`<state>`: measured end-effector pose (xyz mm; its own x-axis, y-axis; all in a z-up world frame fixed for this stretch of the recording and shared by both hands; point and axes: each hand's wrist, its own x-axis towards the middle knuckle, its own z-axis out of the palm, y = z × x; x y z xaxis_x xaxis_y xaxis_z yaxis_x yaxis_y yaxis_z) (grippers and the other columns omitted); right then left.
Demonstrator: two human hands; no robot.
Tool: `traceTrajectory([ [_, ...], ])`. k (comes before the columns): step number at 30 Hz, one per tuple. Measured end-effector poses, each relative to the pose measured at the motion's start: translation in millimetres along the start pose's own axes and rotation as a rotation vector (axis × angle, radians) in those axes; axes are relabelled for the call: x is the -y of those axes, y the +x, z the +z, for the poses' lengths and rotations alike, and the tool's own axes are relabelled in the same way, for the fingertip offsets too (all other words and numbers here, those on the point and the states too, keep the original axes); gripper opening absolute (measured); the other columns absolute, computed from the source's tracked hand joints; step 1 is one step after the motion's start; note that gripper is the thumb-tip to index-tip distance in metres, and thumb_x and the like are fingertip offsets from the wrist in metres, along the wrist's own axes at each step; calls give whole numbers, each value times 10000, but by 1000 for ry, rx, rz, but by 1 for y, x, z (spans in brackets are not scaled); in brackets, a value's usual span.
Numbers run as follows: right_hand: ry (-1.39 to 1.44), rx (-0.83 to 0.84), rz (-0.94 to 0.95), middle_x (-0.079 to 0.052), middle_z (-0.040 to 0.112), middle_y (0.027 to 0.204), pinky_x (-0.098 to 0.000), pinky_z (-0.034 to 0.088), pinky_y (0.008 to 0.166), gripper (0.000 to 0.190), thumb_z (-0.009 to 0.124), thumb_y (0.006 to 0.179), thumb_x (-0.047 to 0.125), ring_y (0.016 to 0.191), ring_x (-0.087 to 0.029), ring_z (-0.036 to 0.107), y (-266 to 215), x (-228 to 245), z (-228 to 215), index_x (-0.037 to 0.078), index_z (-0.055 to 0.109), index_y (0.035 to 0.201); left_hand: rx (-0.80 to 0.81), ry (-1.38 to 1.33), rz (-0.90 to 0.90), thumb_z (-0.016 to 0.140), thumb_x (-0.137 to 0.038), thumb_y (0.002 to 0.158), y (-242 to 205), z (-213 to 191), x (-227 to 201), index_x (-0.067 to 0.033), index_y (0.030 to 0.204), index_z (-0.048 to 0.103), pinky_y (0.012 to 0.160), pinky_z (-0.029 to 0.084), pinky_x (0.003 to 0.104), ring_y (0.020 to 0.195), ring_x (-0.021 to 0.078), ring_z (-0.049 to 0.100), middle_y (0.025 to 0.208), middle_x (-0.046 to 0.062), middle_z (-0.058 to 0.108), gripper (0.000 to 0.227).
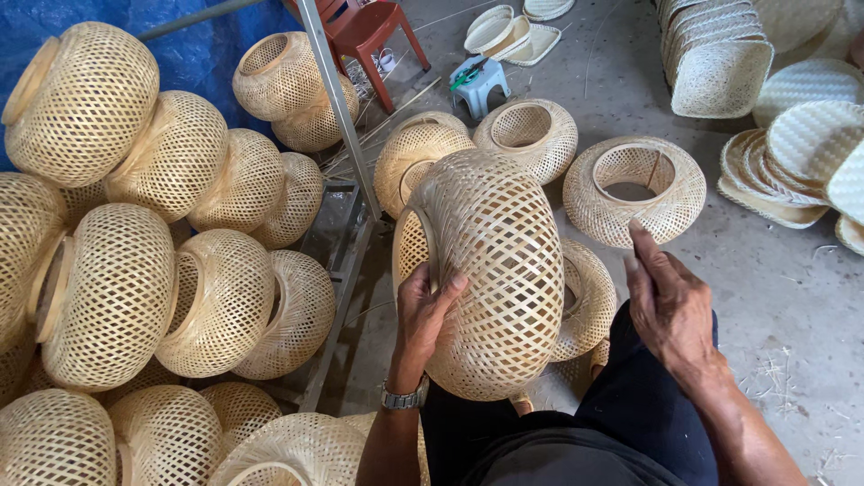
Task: The person is finishing a woven bamboo basket by securing the rim. Using a wooden mallet, they tap a circular bamboo strip into place around the basket's opening. They rotate the basket to work around the circumference, ensuring the rim is flush and secure.
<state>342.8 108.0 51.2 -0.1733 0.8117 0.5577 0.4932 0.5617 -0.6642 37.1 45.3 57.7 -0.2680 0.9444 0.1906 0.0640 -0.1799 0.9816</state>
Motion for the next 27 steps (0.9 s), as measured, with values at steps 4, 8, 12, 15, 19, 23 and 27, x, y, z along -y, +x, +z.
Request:
traceTrajectory([
  [4, 49, 249, 21, -162, 752, 926, -411, 595, 600, 511, 620, 971, 180, 646, -271, 695, -8, 12, -3, 122, 546, 1473, -39, 78, 46, 792, -412, 884, 1, -2, 3, -15, 1012, 690, 717, 553, 270, 814, 108, 643, 880, 38, 703, 429],
  [8, 65, 401, -18, -217, 727, 1083, -427, 605, 574, 676, 650, 907, 233, 616, -314, 743, -7, 31, 0, 103, 412, 1526, -79, 126, 120, 812, -401, 892, 2, 1, 5, -22, 951, 665, 679, 517, 271, 760, 99, 591, 835, 23, 665, 410],
  [12, 28, 334, -216, -200, 740, 1015, -422, 602, 584, 691, 650, 920, 250, 696, -351, 733, 4, 50, 2, 107, 382, 1541, -101, 190, 114, 810, -386, 880, -1, 3, 4, -34, 942, 683, 643, 512, 265, 706, 95, 596, 784, 8, 662, 380],
  [15, -29, 385, -186, -156, 739, 922, -434, 589, 552, 689, 655, 915, 251, 617, -332, 715, 11, 60, 1, 129, 390, 1539, -94, 182, 115, 816, -355, 879, -4, 3, 4, -37, 949, 673, 639, 524, 258, 700, 91, 606, 794, 8, 669, 356],
  [19, -140, 451, -161, -118, 676, 756, -449, 559, 520, 687, 666, 921, 248, 540, -304, 673, 15, 61, 5, 217, 426, 1563, -90, 118, 98, 829, -305, 860, -5, 4, 5, -41, 946, 669, 630, 569, 263, 673, 102, 632, 789, 24, 691, 320],
  [23, -223, 478, -215, -109, 631, 713, -425, 550, 484, 664, 662, 894, 195, 500, -279, 635, 5, 39, 15, 244, 450, 1522, -93, 108, 121, 817, -273, 881, -7, 5, 2, -29, 988, 674, 692, 574, 266, 745, 108, 657, 853, 39, 717, 303],
  [27, -80, 360, -234, -84, 652, 823, -374, 556, 504, 416, 650, 951, 198, 547, -225, 647, -7, 27, 24, 243, 561, 1356, -166, 109, 117, 804, -264, 888, -8, 13, 4, -25, 1027, 690, 714, 583, 268, 784, 107, 678, 889, 48, 728, 300],
])
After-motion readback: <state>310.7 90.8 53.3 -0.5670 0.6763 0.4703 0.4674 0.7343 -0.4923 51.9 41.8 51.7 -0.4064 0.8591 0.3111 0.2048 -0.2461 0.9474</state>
